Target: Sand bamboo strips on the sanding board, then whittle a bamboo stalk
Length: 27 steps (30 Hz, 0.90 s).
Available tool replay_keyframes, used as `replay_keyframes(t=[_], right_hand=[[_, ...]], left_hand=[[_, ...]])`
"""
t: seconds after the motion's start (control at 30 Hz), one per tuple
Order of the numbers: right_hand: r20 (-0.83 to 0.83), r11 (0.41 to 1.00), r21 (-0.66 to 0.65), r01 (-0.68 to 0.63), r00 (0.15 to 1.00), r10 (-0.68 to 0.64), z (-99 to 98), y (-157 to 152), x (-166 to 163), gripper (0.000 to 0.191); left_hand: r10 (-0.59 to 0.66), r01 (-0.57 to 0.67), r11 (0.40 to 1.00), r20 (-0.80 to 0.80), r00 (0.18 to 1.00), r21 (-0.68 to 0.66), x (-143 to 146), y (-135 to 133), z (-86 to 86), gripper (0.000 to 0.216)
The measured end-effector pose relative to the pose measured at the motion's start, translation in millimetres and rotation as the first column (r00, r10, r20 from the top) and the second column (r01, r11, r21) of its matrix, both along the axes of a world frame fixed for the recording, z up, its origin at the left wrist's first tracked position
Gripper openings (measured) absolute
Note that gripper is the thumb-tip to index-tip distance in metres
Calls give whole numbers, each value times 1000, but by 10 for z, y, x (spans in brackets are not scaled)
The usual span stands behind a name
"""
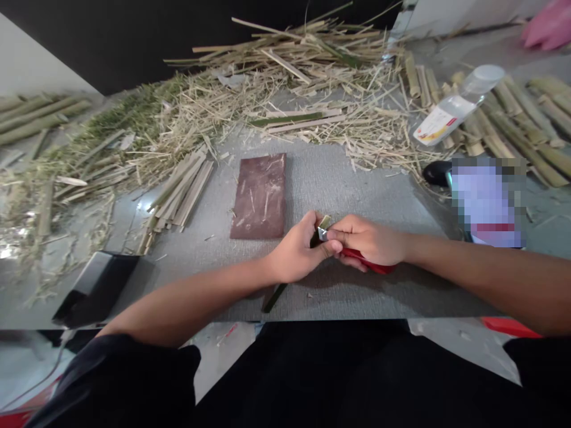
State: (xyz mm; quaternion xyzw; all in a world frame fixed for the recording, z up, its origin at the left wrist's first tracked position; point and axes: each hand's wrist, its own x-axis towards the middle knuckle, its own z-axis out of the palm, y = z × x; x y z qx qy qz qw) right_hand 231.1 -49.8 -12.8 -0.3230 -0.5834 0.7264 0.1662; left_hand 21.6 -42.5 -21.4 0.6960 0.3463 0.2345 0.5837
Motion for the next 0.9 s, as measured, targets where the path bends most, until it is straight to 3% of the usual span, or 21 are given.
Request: replay_keyframes(t=[0.17, 0.23, 0.33, 0.43, 0.57, 0.67, 0.77, 0.9], right_hand=[[-31, 987, -154, -45, 999, 40, 44, 63, 13, 46], [-22, 989, -146, -32, 999, 30, 26, 26, -13, 44], [4, 991, -33, 129, 992, -129, -25, -82, -76, 45], [-11, 956, 46, 289, 957, -288, -56, -156, -108, 48], [5, 996, -40, 74, 997, -74, -5, -61, -46, 50], [-33, 985, -168, -40, 999, 35, 56, 48, 2, 48], [-32, 982, -191, -12, 999, 5, 60, 58, -6, 45], [34, 989, -82, 123, 992, -121, -19, -63, -73, 47]], left_hand=[[61, -57, 996, -61, 996, 72, 21, -54, -26, 45], [84, -78, 994, -81, 993, 77, 30, -75, -25, 43], [113, -107, 991, -80, 990, 75, 37, -90, -23, 39], [134, -129, 989, -75, 988, 71, 36, -94, -25, 39], [119, -114, 991, -69, 990, 70, 24, -92, -27, 46], [114, -110, 992, -74, 991, 63, 22, -95, -27, 48], [137, -129, 988, -101, 985, 79, 33, -103, -17, 44], [129, -125, 991, -101, 986, 48, 55, -112, 7, 37]])
